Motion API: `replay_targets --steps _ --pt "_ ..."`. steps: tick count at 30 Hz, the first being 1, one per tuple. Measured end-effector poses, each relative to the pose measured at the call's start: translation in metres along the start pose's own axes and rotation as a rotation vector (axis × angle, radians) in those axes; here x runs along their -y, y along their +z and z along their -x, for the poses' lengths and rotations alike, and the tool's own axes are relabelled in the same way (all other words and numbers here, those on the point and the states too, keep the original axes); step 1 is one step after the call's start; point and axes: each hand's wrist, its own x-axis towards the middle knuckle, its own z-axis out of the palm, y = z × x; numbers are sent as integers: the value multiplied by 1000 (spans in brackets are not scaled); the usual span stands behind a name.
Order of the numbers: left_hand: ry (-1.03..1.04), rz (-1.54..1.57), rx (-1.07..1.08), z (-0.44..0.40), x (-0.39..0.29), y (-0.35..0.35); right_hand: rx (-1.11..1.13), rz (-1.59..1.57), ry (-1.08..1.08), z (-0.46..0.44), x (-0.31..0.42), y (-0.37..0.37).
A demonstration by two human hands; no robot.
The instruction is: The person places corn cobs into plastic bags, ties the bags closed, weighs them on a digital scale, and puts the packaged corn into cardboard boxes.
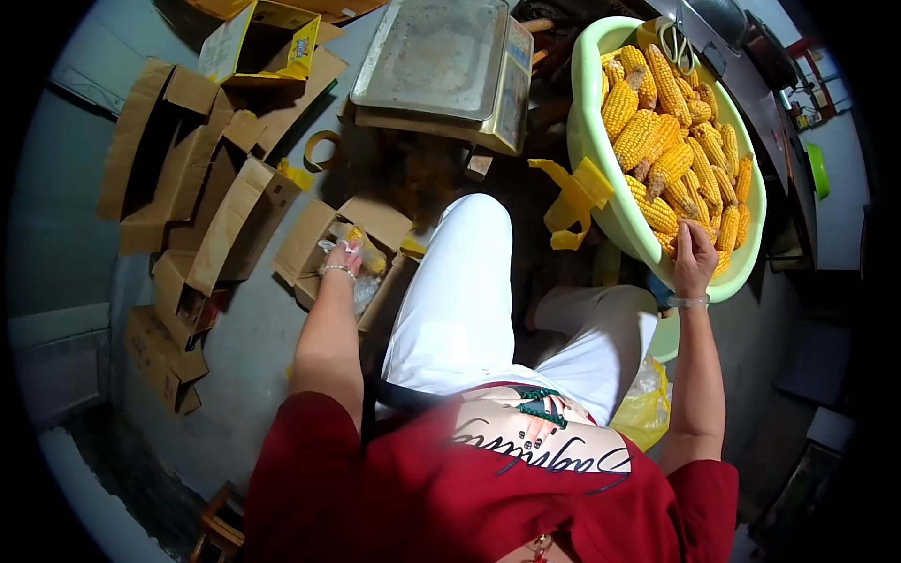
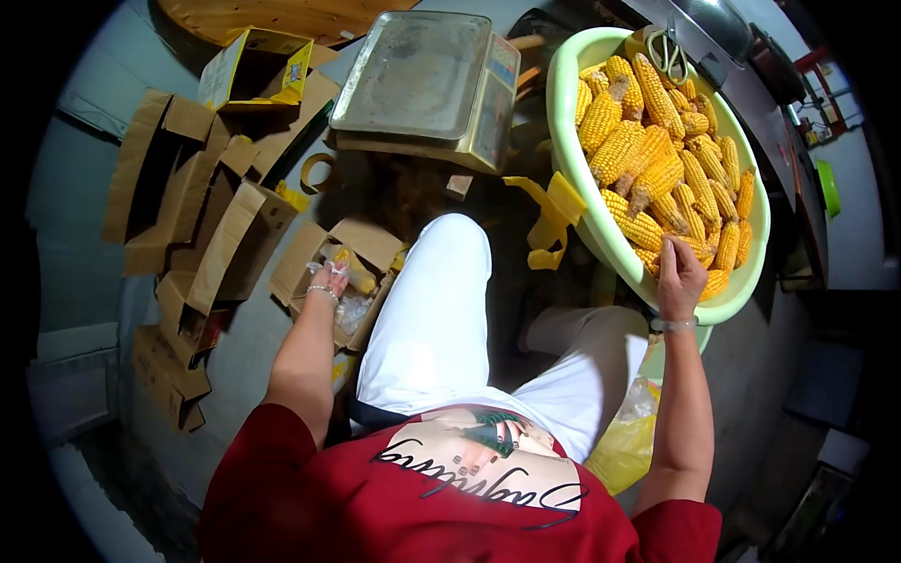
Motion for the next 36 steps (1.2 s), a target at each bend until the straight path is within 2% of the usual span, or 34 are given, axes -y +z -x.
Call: replay_targets --steps 10,16,19,25,28,31,34,36 --pt "-58 13 -33 -41 25 12 20 48 -58 -1 -1 1" --pt "-48 -147 -99 -50 40 11 28 53 -32 -1 3 1" --pt "-104 -152 5 -62 48 -1 22 67 -37 -1 2 2" --pt "-21 -599 -192 -34 42 -1 26 65 -21 0 1 2" --pt "461 -1683 -76 -54 43 -22 27 49 -20 -1 1 2" --pt "581 -1893 71 -49 54 -41 33 21 -24 0 -1 1" --pt "357 -1844 -60 -38 51 -42 18 1 -4 0 0 1" --pt "411 -1827 26 -30 44 -35 2 15 -24 1 0 0"
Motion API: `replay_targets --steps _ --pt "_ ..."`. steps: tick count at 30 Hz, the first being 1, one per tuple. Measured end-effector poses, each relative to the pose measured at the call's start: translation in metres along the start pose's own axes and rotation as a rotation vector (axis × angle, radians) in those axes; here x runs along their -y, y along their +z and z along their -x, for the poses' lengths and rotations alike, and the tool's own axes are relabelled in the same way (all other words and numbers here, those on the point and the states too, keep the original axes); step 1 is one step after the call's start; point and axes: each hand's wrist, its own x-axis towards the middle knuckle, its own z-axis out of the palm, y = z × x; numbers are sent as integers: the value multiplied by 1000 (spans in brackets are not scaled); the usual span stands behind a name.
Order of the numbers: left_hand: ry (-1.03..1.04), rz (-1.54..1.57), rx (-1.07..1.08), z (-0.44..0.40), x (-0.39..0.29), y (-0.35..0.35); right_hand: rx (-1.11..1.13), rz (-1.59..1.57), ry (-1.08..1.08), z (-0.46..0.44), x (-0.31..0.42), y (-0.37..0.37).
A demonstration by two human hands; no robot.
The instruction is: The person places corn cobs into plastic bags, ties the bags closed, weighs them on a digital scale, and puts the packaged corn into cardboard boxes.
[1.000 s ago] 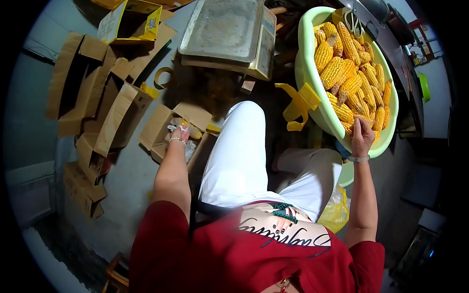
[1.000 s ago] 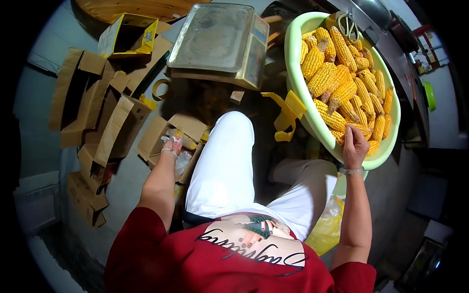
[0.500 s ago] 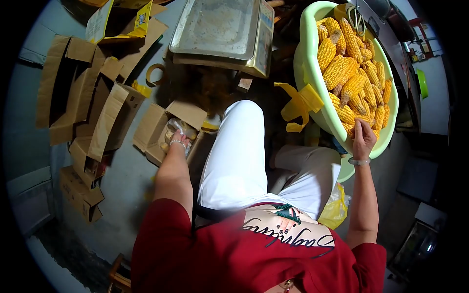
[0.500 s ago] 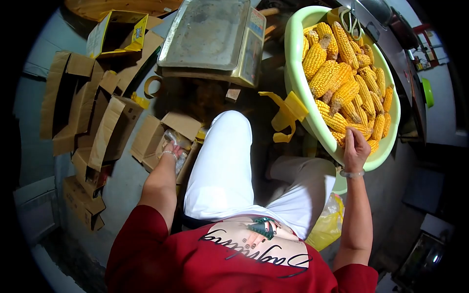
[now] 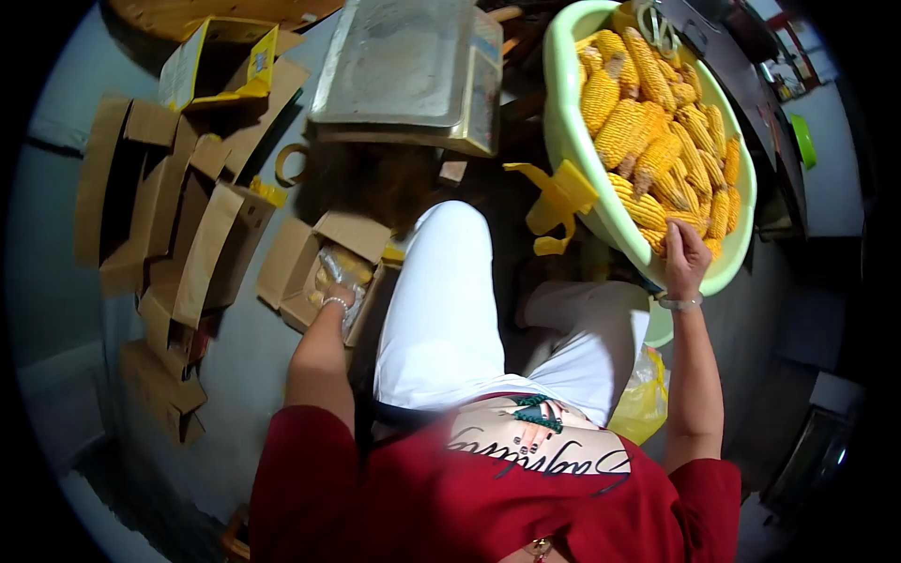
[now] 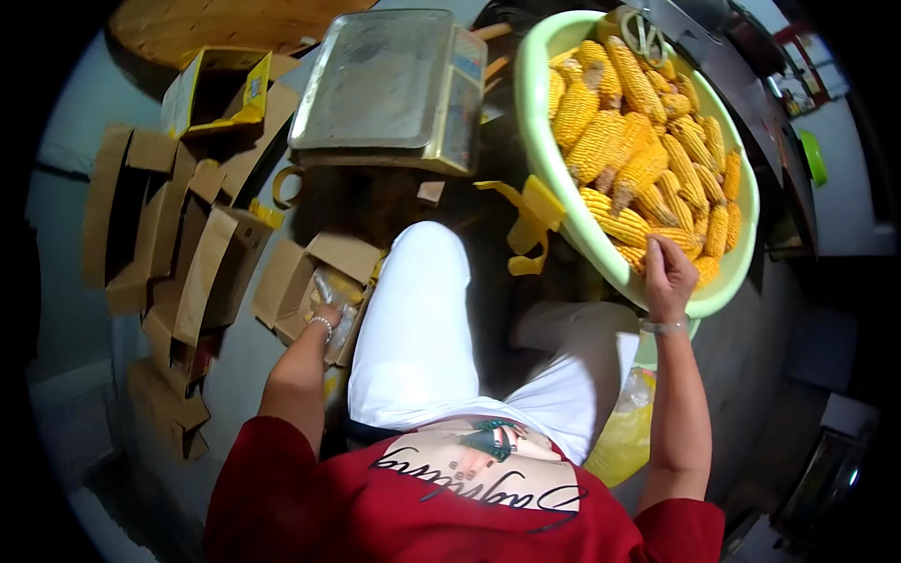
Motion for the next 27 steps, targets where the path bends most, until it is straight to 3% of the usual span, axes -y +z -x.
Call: replay_targets --steps 2,5,7,10,13,16,19,22,25,27 --pt "-10 183 44 3 -15 -15 -28 9 -17 1 -2 1" --pt "135 482 -167 -17 -33 -25 -30 -29 -8 0 8 0" --pt "149 693 -142 18 -82 -69 -42 -103 14 1 7 -2" --pt "413 935 -183 49 -140 -108 -64 -185 98 5 14 -17" --pt "589 918 -204 120 -206 -150 -156 -286 126 12 30 -45" --pt "687 1009 -73 175 -251 -161 -187 -226 110 27 19 -89" --pt "754 979 82 218 -281 -149 -236 -177 248 57 -14 -128" --pt "890 757 211 225 -292 -127 -93 -37 463 98 -65 -165" --pt "1007 427 58 220 -292 -117 -3 76 725 143 -106 -188" --pt "899 575 160 213 -293 -117 55 101 819 176 -133 -197"
